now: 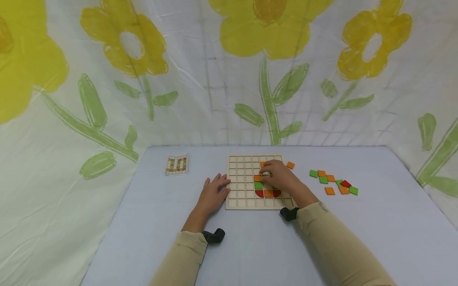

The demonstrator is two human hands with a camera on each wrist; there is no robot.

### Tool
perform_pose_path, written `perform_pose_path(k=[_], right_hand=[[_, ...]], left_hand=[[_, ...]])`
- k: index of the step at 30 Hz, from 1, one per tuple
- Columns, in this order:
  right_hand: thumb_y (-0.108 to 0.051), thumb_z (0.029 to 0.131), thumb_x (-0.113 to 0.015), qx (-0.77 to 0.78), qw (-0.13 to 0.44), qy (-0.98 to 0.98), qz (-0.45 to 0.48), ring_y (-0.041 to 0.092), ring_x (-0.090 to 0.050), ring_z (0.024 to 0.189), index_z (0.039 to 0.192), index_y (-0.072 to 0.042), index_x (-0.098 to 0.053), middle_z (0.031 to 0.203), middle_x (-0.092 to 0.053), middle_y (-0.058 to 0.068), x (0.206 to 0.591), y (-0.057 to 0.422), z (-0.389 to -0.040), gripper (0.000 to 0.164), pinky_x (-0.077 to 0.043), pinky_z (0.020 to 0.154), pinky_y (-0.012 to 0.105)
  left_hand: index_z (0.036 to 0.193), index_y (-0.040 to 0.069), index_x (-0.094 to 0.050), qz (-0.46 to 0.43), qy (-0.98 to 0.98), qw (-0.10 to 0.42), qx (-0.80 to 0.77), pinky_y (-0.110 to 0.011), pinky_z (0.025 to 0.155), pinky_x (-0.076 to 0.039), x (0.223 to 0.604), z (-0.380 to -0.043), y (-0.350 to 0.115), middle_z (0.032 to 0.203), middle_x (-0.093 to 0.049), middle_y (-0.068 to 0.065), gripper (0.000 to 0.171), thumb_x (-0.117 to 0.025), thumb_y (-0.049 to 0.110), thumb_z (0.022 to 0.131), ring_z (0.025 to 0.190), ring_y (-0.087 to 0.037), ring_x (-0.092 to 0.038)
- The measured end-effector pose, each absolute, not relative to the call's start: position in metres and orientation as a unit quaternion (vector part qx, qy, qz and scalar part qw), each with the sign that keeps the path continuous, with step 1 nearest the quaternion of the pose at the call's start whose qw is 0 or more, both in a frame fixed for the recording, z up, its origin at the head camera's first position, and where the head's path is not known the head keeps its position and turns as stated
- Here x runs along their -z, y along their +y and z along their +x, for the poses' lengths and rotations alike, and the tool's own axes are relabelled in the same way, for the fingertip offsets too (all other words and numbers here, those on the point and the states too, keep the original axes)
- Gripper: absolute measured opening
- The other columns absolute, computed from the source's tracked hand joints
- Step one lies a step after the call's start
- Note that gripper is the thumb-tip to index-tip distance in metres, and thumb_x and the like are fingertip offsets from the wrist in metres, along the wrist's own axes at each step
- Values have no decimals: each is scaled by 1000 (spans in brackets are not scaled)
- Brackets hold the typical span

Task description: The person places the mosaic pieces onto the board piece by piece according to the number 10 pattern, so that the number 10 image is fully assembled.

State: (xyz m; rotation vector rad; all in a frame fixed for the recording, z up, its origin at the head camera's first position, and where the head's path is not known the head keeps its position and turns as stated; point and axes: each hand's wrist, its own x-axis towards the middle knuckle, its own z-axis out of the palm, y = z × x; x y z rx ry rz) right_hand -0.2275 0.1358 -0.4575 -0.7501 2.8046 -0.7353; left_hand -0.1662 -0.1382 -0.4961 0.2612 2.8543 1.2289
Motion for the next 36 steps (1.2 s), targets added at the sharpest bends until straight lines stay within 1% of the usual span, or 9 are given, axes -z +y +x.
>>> perform_pose_path(k=[6,11,13,16,19,24,28,31,36], right_hand=[[-21,90,-72,208,55,940,-264,39,-49,128,110,-9,-75,132,-59,18,456,126,-230,23,-39,111,53],[-22,91,-71,216,77,944,-235,42,-43,134,116,-8,-72,138,-54,21,450,135,-234,29,-37,112,55],[-22,92,-69,238,90,944,-211,44,-40,136,121,-6,-69,142,-50,23,446,144,-237,33,-35,113,57],[-22,93,-68,257,97,946,-175,44,-41,135,128,-6,-64,145,-48,23,441,159,-244,39,-36,112,59],[-25,94,-65,270,106,949,-126,43,-41,136,135,-8,-58,148,-44,22,437,178,-250,45,-36,110,60],[-31,98,-59,283,113,950,-64,44,-33,140,144,-12,-48,153,-38,21,434,213,-253,52,-36,109,63],[-36,98,-58,287,118,949,-50,45,-35,138,147,-10,-44,152,-39,22,435,233,-252,57,-37,108,63],[-39,99,-57,287,128,949,-41,46,-35,138,148,-9,-42,152,-38,24,435,248,-251,59,-35,109,64],[-43,96,-59,266,154,951,-16,50,-33,136,144,-6,-46,151,-35,30,435,272,-249,62,-34,108,66]], left_hand=[[128,13,-65,84,915,12,-394,-51,124,-8,495,-166,-139,149,-49,-5,33,-62,22,96,147,-26,-33],[128,13,-65,90,914,9,-395,-52,124,-8,495,-165,-138,150,-49,-5,33,-62,22,96,147,-27,-33],[128,13,-65,93,914,6,-395,-52,124,-9,495,-165,-138,149,-49,-5,33,-62,22,96,147,-27,-33],[128,13,-65,97,914,2,-393,-52,124,-9,494,-166,-139,149,-50,-6,33,-62,22,96,146,-28,-34],[128,13,-65,96,916,3,-389,-52,124,-9,494,-166,-139,149,-50,-6,34,-62,22,96,146,-28,-34],[128,12,-65,94,915,5,-391,-52,124,-9,495,-165,-140,148,-50,-6,34,-63,21,96,146,-28,-34],[128,12,-65,92,915,6,-392,-52,124,-9,495,-165,-139,148,-50,-6,34,-63,21,96,146,-28,-34],[128,12,-65,91,915,7,-393,-52,124,-9,496,-165,-139,148,-50,-6,34,-63,21,96,146,-28,-34],[129,13,-65,91,917,5,-389,-51,124,-9,497,-167,-139,149,-50,-5,34,-62,22,96,146,-27,-33]])
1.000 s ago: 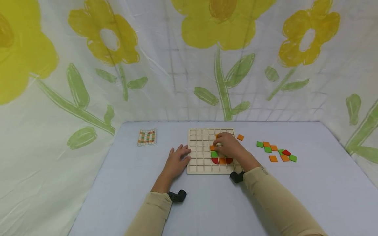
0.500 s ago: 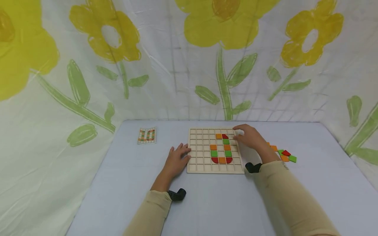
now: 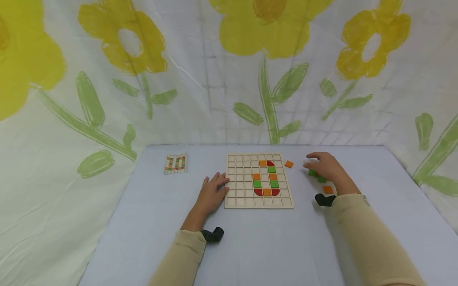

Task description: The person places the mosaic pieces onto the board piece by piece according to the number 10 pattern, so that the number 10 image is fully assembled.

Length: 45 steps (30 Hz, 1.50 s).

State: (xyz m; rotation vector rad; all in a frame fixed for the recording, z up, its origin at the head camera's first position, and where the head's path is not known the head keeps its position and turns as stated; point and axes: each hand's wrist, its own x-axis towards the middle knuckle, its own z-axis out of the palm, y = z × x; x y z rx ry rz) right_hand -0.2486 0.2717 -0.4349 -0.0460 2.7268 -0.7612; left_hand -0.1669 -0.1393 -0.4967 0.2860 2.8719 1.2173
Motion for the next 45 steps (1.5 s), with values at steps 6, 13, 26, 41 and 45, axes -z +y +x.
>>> perform_pose_path(k=[6,13,26,41,45], right_hand=[[-44,89,-68,225,188,956,-21,49,-45,124,138,-3,-54,148,-37,33,435,292,-241,65,-38,106,64],[-32,90,-70,213,180,959,-50,55,-24,138,127,-2,-64,151,-35,30,441,299,-237,49,-28,110,69],[-33,92,-68,221,138,964,-57,51,-35,135,121,-3,-67,144,-45,30,451,287,-243,43,-32,110,65],[-26,92,-70,222,101,942,-230,42,-43,134,123,-6,-69,141,-52,23,443,158,-255,37,-38,112,57],[-25,92,-70,225,105,936,-251,41,-45,133,120,-5,-70,136,-56,21,441,137,-253,35,-39,110,55]], left_hand=[[129,14,-64,88,919,9,-384,-50,125,-8,496,-169,-140,149,-49,-4,34,-62,23,96,147,-26,-32],[130,16,-64,85,921,16,-381,-48,125,-7,497,-169,-139,151,-47,-1,34,-61,24,97,148,-23,-31],[130,16,-64,85,918,11,-387,-48,125,-6,500,-169,-140,150,-48,-1,34,-62,24,97,148,-22,-31],[128,13,-65,82,913,12,-399,-49,125,-7,497,-168,-139,149,-49,-3,33,-63,21,96,147,-24,-33],[127,13,-66,78,911,11,-405,-50,125,-7,497,-168,-138,149,-49,-3,32,-63,21,95,147,-25,-33]])
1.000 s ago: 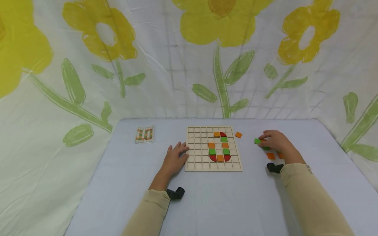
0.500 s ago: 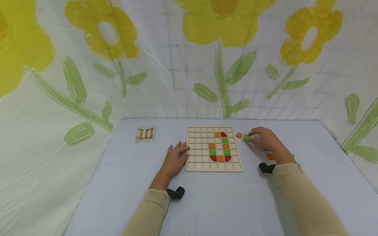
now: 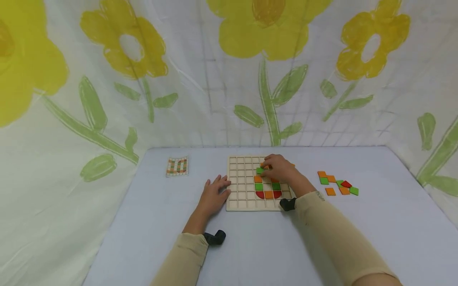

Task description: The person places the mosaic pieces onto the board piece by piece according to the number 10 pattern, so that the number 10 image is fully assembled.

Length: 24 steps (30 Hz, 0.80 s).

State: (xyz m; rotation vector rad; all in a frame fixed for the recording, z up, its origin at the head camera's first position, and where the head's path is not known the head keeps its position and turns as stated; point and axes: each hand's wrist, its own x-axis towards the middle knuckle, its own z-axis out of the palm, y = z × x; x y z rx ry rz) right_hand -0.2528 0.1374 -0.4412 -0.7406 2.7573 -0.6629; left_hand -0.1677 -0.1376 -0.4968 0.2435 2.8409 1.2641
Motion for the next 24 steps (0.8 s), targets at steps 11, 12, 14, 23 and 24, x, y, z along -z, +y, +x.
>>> perform_pose_path(k=[11,12,14,23,24], right_hand=[[-26,93,-67,200,108,944,-241,42,-43,134,119,-9,-72,137,-55,21,446,126,-254,31,-35,113,59],[-25,94,-67,202,105,944,-241,42,-43,134,118,-9,-72,136,-56,21,446,126,-254,30,-35,112,59],[-24,94,-67,203,99,944,-239,42,-44,133,118,-9,-73,136,-56,21,447,126,-254,29,-36,112,58],[-21,94,-67,219,98,943,-233,43,-44,133,118,-10,-73,137,-55,22,446,130,-251,27,-40,109,57],[-21,94,-66,222,100,942,-231,43,-44,133,119,-9,-72,137,-54,23,446,132,-251,28,-39,110,57]], left_hand=[[127,15,-66,81,917,4,-390,-50,125,-9,499,-167,-138,149,-49,-2,33,-63,22,96,146,-24,-34],[127,15,-66,82,918,3,-388,-50,124,-9,498,-168,-138,149,-49,-2,33,-63,22,96,146,-25,-34],[127,16,-66,84,919,4,-385,-50,124,-9,497,-168,-138,149,-49,-2,33,-63,23,95,146,-25,-34],[129,15,-65,79,915,14,-395,-47,125,-6,498,-167,-138,150,-48,-1,33,-61,23,97,147,-22,-31],[129,15,-65,80,915,13,-395,-48,125,-6,498,-167,-138,150,-48,-2,33,-61,23,97,147,-22,-31]])
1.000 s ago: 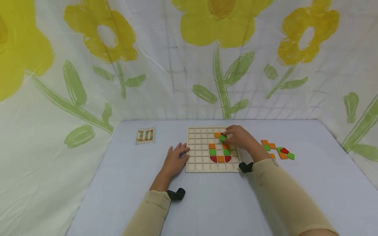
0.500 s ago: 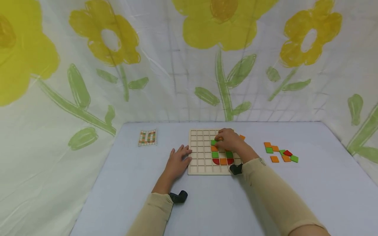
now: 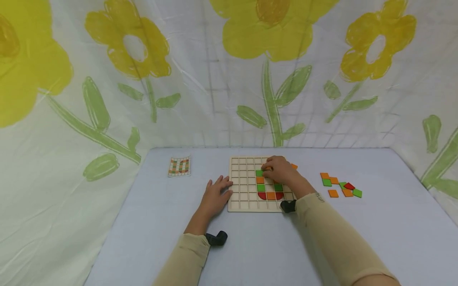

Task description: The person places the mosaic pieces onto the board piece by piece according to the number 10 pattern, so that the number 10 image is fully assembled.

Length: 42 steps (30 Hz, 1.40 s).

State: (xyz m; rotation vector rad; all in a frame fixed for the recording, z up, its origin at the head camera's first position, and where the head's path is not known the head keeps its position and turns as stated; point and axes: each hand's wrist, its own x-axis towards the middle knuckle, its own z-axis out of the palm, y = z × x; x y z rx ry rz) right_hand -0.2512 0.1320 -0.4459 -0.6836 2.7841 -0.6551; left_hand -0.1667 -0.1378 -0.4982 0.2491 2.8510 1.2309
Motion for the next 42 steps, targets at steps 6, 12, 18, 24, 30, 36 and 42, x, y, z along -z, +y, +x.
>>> perform_pose_path(k=[6,12,18,24,30,36,42], right_hand=[[-25,97,-62,219,110,950,-194,44,-41,135,128,-9,-66,143,-50,23,444,158,-258,35,-36,112,59],[-29,99,-58,249,105,953,-139,44,-42,135,136,-8,-59,145,-47,22,437,204,-251,42,-37,109,61],[-31,99,-58,237,113,959,-107,45,-45,130,140,-9,-54,145,-47,23,432,250,-238,47,-40,104,63],[-39,98,-59,229,135,961,-75,46,-45,127,143,-6,-49,144,-44,26,430,295,-225,56,-41,99,66],[-38,96,-60,204,139,967,-62,46,-51,116,138,-2,-53,132,-52,30,432,331,-211,56,-47,91,61],[-33,95,-61,189,152,969,-42,44,-54,104,133,1,-57,124,-54,33,433,349,-201,52,-51,81,55],[-27,94,-62,191,167,967,-30,42,-55,100,130,2,-60,123,-54,34,436,357,-199,46,-52,76,49]], left_hand=[[129,15,-65,84,916,10,-393,-48,125,-6,499,-167,-138,150,-48,-2,33,-61,23,97,147,-22,-32],[129,13,-64,92,913,6,-397,-50,125,-7,496,-167,-139,149,-49,-5,33,-61,22,97,147,-25,-33],[129,13,-64,88,914,7,-395,-49,125,-7,494,-167,-140,149,-49,-5,34,-61,23,97,147,-25,-33],[130,14,-64,82,913,13,-400,-47,125,-6,496,-168,-140,150,-48,-3,34,-61,24,97,147,-23,-31],[130,13,-64,84,912,17,-400,-47,125,-6,496,-166,-139,150,-48,-3,34,-61,24,97,148,-22,-31],[130,14,-64,83,916,17,-393,-46,125,-6,495,-167,-139,151,-47,-2,34,-61,23,97,148,-22,-31],[131,16,-64,80,918,16,-387,-46,125,-6,498,-169,-139,151,-47,-1,34,-60,24,98,148,-21,-30]])
